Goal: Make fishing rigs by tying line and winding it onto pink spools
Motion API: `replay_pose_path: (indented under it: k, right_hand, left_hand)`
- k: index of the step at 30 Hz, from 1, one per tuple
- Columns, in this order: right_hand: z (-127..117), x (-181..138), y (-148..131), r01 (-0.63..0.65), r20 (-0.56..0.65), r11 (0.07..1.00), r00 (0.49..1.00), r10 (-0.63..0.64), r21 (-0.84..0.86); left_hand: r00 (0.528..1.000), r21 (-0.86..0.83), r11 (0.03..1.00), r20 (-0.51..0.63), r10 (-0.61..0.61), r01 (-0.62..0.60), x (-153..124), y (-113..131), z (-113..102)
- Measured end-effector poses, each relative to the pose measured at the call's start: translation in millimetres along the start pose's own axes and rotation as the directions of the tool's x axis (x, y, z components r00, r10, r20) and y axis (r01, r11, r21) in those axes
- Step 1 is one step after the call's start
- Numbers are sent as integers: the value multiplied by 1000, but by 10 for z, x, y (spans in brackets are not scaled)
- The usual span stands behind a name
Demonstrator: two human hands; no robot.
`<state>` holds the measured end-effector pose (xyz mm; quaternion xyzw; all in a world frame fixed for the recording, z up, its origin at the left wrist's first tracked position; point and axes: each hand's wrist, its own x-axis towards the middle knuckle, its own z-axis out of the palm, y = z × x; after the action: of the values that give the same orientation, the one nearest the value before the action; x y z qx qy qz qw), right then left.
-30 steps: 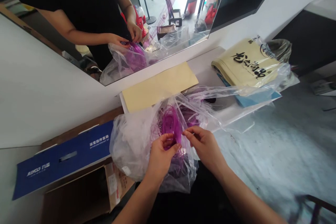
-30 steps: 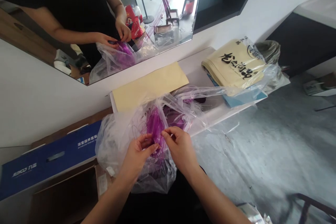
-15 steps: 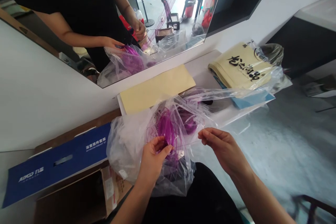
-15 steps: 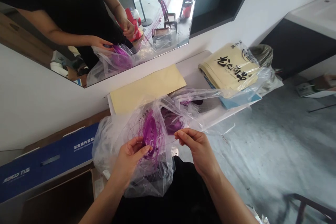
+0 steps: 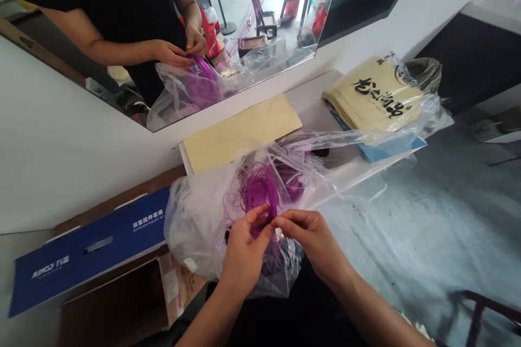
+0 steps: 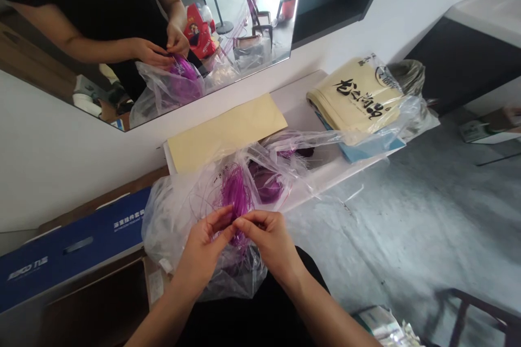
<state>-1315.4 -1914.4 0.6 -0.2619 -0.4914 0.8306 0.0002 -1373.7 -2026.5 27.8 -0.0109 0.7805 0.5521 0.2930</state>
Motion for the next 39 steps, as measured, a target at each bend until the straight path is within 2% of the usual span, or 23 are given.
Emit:
replay_pose_path:
  k: [7, 11, 17, 20, 24, 31, 35, 39]
  right_hand:
    - [73, -8, 0, 78, 49, 994, 996, -74, -80]
    - [119, -16, 2, 153, 39, 965, 988, -148, -212]
    - [156, 22, 26, 151, 51, 909, 989, -142, -388]
    - [165, 40, 27, 116, 48, 920, 993, -106, -373]
    - [176, 52, 18, 57, 51, 967, 998, -45, -250]
    - [163, 83, 3, 29, 60, 988, 998, -20, -152]
    - [170, 84, -6, 47, 70, 987, 997, -36, -156]
    - [98, 11, -75, 145, 92, 965, 988, -128, -219]
  left_hand:
    - [998, 77, 997, 64, -7, 2, -33, 23, -25]
    - [996, 88, 996, 81, 25, -32, -35, 15, -24]
    - [994, 198, 977, 92, 60, -77, -30, -11, -42]
    - [993, 209, 975, 105, 55, -76, -24, -5, -44]
    - [994, 199, 978, 99, 38, -58, -21, -2, -45]
    - [993, 192, 979, 105, 47, -67, -20, -8, -47]
    - [995, 172, 984, 97, 36, -53, -22, 20, -34]
    - [996, 126, 992, 83, 13, -24, -10, 5, -59]
